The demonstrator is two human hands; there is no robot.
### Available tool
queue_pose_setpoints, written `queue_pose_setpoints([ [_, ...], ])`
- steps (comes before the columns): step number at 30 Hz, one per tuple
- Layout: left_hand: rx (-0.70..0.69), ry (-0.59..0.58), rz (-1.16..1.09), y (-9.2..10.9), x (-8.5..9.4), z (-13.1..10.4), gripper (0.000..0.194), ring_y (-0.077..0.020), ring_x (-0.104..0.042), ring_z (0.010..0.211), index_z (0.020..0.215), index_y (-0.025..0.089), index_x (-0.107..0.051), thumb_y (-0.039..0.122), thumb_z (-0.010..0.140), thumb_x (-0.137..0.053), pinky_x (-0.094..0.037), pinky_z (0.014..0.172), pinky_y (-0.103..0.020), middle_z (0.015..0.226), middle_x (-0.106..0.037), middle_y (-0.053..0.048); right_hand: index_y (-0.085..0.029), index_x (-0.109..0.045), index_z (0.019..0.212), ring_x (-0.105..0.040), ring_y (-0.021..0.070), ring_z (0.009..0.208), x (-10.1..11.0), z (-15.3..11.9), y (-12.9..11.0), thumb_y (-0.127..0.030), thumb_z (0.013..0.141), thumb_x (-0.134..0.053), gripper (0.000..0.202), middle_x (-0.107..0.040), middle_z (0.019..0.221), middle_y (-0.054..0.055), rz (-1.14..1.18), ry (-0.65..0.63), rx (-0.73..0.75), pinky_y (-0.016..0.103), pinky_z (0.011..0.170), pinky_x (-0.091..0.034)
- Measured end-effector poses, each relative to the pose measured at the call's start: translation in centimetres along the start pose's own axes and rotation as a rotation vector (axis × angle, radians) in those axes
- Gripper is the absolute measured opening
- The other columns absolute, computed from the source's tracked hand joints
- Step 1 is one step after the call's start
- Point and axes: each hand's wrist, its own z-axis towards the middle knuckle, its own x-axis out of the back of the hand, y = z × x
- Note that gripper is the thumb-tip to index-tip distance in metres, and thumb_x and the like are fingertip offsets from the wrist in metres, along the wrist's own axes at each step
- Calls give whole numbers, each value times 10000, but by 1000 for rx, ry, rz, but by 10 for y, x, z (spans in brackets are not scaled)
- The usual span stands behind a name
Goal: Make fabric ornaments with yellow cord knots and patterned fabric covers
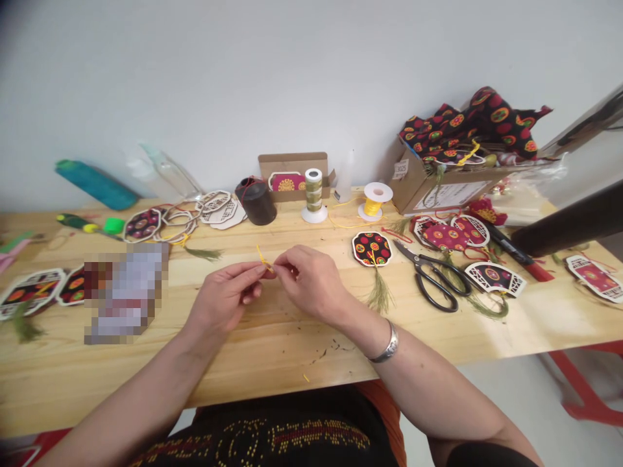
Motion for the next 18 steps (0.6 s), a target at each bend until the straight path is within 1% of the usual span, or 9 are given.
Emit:
queue_pose_setpoints([
  [4,29,-5,-72,1,-1,0,144,-39,-480,419,690,145,-749,230,586,-800,-260,368,-146,597,-684,-34,-140,-645,769,-556,139,685,-3,-4,-1,-165,885,-498,189,-657,734,53,-276,37,258,266,625,-398],
  [7,57,-7,-123,0,-1,0,140,-35,-478,415,674,139,-742,206,570,-806,-257,362,-141,570,-660,-15,-153,-628,754,-512,156,685,-5,-6,-1,-162,899,-477,210,-636,713,44,-469,43,402,296,622,-355],
  [9,75,-16,-155,0,-1,-1,133,-32,-476,412,664,133,-736,193,567,-805,-255,357,-136,545,-635,0,-161,-611,743,-476,166,672,-5,-7,-1,-145,893,-478,201,-614,701,34,-558,28,481,312,606,-319],
  [13,132,-48,-221,-1,-1,-1,128,-23,-462,406,654,116,-725,167,562,-799,-266,357,-125,505,-580,27,-168,-574,712,-413,175,648,-4,-7,-4,-119,887,-477,206,-568,681,27,-668,-4,584,324,583,-263],
  [18,218,-78,-277,0,-1,2,127,-22,-421,384,617,106,-687,152,562,-792,-241,340,-123,444,-495,53,-167,-560,696,-365,180,634,-2,-5,-7,-109,912,-424,261,-527,644,30,-718,-17,674,329,591,-246],
])
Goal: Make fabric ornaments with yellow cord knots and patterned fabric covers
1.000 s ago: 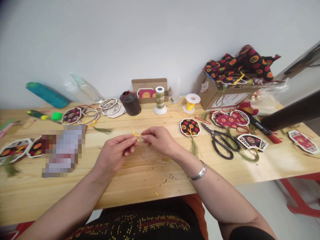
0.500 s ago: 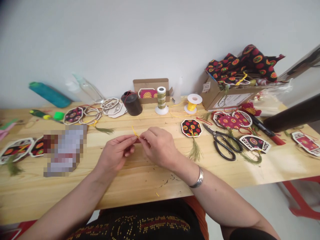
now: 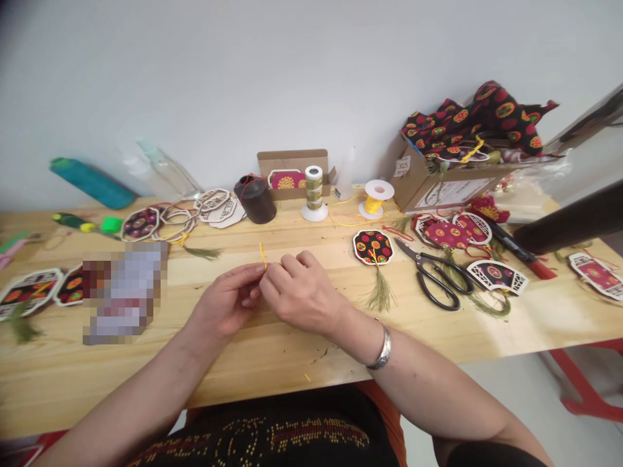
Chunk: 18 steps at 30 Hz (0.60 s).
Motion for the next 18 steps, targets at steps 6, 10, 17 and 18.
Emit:
queue_pose_setpoints([
  [6,29,-21,-18,-1,0,0,136,-19,-400,382,587,108,-657,149,571,-786,-234,344,-121,438,-470,56,-171,-561,675,-362,181,648,0,1,-2,-82,919,-382,316,-520,650,41,-30,-24,15,344,597,-240],
  [10,-4,-16,7,-2,0,0,141,-14,-386,386,637,113,-688,174,573,-798,-238,352,-116,447,-470,60,-161,-595,708,-381,185,671,0,2,-4,-90,937,-360,335,-544,690,58,-22,-54,42,354,597,-250],
  [17,-55,-26,56,-2,2,0,176,-10,-394,406,637,104,-686,215,584,-811,-234,368,-115,475,-507,44,-129,-631,743,-439,167,659,-1,-1,4,-107,926,-418,282,-584,685,51,45,-28,39,342,620,-309],
  [18,-67,-19,62,-2,2,0,183,-7,-400,407,642,101,-687,219,583,-813,-233,368,-117,506,-543,30,-128,-638,763,-459,165,663,-2,-2,6,-133,931,-429,268,-598,691,50,90,-23,-19,335,631,-328],
])
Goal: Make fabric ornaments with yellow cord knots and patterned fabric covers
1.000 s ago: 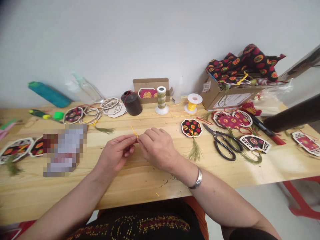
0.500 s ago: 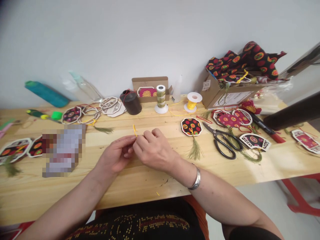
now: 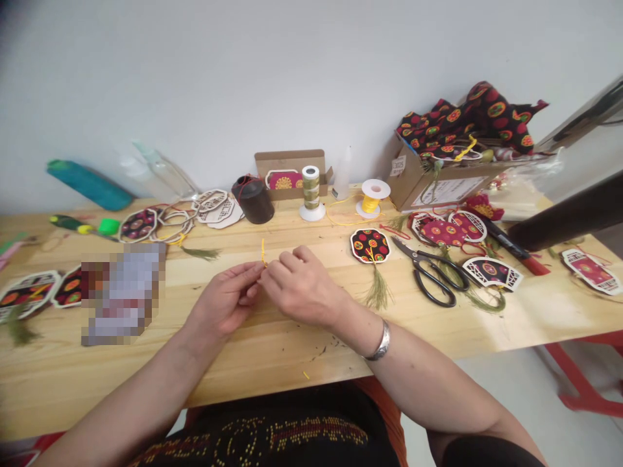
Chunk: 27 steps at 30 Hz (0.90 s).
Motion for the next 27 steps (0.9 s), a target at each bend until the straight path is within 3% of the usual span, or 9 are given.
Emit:
queue_pose_setpoints([
  [4,-13,14,32,2,-2,-2,223,1,-396,395,685,87,-699,243,577,-816,-207,358,-132,631,-649,-28,-119,-643,839,-536,154,694,-7,-3,7,-255,926,-500,216,-648,753,71,263,43,-352,290,649,-393],
  [6,-17,8,46,2,-2,-2,226,-5,-404,393,700,88,-704,247,582,-813,-193,355,-141,636,-653,-28,-123,-637,848,-554,143,689,-10,-3,8,-279,891,-566,178,-653,766,64,403,31,-453,266,643,-411],
  [9,-37,7,71,2,-3,-3,220,-11,-413,389,708,95,-712,259,594,-805,-177,354,-153,649,-663,-31,-144,-629,813,-560,128,669,-13,-4,7,-261,866,-598,132,-646,745,39,512,7,-503,245,637,-421],
  [19,-60,20,188,0,-4,-2,234,-24,-386,397,702,101,-718,308,616,-780,-166,361,-178,710,-723,-107,-150,-618,787,-556,159,694,-10,-2,8,-152,900,-453,201,-648,753,69,374,-33,-425,273,655,-413],
  [23,-60,24,197,0,-6,-2,243,-23,-387,394,682,101,-706,316,603,-788,-161,362,-179,701,-720,-105,-149,-592,787,-537,152,710,-7,0,10,-117,862,-457,158,-629,768,58,460,-46,-520,271,660,-413],
  [27,-73,21,215,0,-6,-2,228,-20,-390,391,673,108,-708,313,610,-785,-180,371,-181,691,-713,-87,-146,-600,769,-523,122,652,-3,3,11,-220,894,-456,204,-620,717,29,781,-105,-741,252,619,-404],
])
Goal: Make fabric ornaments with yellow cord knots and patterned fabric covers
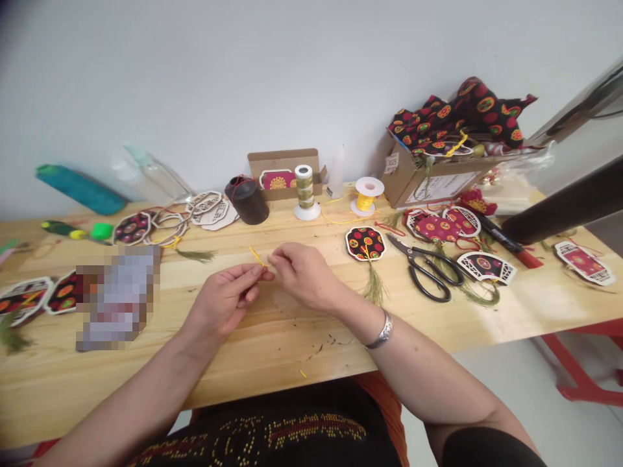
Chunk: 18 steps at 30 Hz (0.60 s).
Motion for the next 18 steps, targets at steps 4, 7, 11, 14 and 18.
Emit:
queue_pose_setpoints([
  [4,-18,-13,54,0,-1,-2,186,-37,-412,402,678,114,-718,285,626,-768,-251,395,-199,661,-698,-71,-127,-638,767,-537,108,639,4,3,-3,-345,899,-477,302,-630,691,29,360,-145,-203,249,622,-428],
  [7,-48,-52,115,-1,0,-3,169,-41,-406,400,664,122,-722,290,660,-740,-263,409,-211,652,-685,-60,-120,-657,774,-503,91,596,4,4,-2,-347,811,-609,235,-630,653,8,514,-217,-264,240,592,-404],
  [11,-61,-86,205,-2,2,-4,164,-48,-392,395,645,134,-716,288,699,-703,-230,407,-216,598,-651,-43,-128,-633,719,-452,76,553,3,5,1,-291,741,-668,168,-608,595,-20,582,-222,-292,226,549,-351],
  [14,-70,-99,271,-3,4,-4,180,-55,-374,392,656,144,-716,299,737,-672,-218,412,-218,519,-601,-20,-139,-599,679,-429,74,538,2,5,2,-260,747,-646,147,-586,571,-32,565,-216,-301,225,537,-332],
  [18,-121,-119,342,-4,7,-5,174,-58,-385,417,713,157,-727,299,773,-647,-238,435,-219,547,-616,-19,-140,-584,677,-421,73,532,2,5,2,-264,759,-632,157,-580,581,-29,567,-217,-302,226,533,-327],
])
